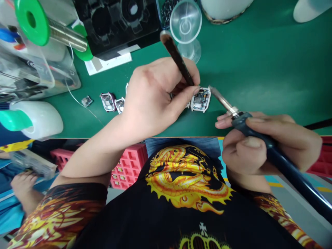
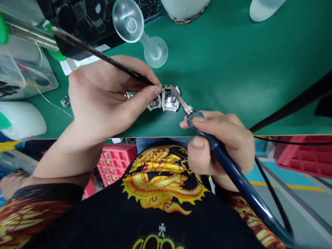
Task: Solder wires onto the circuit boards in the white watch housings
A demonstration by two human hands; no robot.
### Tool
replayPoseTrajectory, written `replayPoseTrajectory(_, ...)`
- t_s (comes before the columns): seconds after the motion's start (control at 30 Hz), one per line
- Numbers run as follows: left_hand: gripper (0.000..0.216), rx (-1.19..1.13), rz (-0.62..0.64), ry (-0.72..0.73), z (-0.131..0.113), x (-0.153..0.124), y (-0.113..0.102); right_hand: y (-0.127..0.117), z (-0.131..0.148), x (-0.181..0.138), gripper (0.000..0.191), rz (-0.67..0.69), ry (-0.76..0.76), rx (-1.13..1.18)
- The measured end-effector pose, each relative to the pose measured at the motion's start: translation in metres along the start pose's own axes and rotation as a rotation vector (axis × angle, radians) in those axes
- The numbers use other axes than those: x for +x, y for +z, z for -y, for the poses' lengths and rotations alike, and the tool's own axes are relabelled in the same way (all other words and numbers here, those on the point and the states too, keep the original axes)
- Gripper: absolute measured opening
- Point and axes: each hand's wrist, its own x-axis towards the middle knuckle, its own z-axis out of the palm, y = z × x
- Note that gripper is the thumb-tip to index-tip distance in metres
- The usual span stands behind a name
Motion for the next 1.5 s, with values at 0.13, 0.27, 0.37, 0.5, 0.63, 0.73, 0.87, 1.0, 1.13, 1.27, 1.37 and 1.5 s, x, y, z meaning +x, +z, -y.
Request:
replayPoseTrajectory(0.13, 0.006, 0.007, -0.017, 0.024, -0.004, 0.001, 0.001, 0.003, 0.003, 0.006, 0.019, -0.023, -0.067, 0.048)
replayPoseTrajectory(0.27, 0.004, -0.013, -0.001, 0.043, -0.002, 0.001, 0.0, 0.012, 0.004, 0.009, 0.023, -0.085, -0.038, 0.043)
replayPoseTrajectory(0.37, 0.006, -0.027, 0.003, 0.037, -0.003, 0.001, -0.001, 0.019, 0.005, 0.011, 0.019, -0.086, -0.017, 0.006)
replayPoseTrajectory(0.5, 0.008, -0.034, -0.004, 0.045, -0.005, 0.0, 0.0, 0.019, 0.003, 0.015, 0.019, -0.127, -0.063, -0.003)
replayPoseTrajectory(0.63, 0.013, -0.013, 0.003, 0.03, -0.007, 0.001, 0.0, 0.008, -0.002, 0.02, 0.031, 0.043, -0.103, -0.024)
replayPoseTrajectory(0.73, 0.018, 0.0, 0.009, 0.039, -0.008, 0.001, -0.002, 0.007, -0.001, 0.022, 0.033, 0.088, -0.12, -0.05)
replayPoseTrajectory(0.87, 0.021, 0.019, 0.012, 0.055, -0.007, 0.0, -0.002, 0.018, 0.004, 0.02, 0.02, -0.052, -0.082, -0.081)
replayPoseTrajectory(1.0, 0.013, 0.005, -0.012, 0.08, 0.001, 0.0, 0.001, 0.024, 0.004, 0.02, 0.02, -0.086, -0.11, -0.071)
replayPoseTrajectory(1.13, 0.006, -0.04, -0.039, 0.12, 0.005, 0.001, 0.003, 0.024, 0.004, 0.02, 0.019, -0.086, -0.101, -0.065)
replayPoseTrajectory(1.27, 0.004, -0.047, -0.026, 0.081, 0.001, 0.001, 0.002, 0.024, 0.003, 0.021, 0.021, -0.049, -0.103, -0.079)
replayPoseTrajectory(1.37, 0.005, -0.047, -0.023, 0.044, -0.003, 0.0, 0.002, 0.026, 0.001, 0.021, 0.023, -0.045, -0.15, -0.046)
replayPoseTrajectory(1.5, 0.007, -0.058, -0.02, 0.03, -0.004, 0.0, 0.002, 0.026, 0.002, 0.019, 0.022, -0.048, -0.101, -0.066)
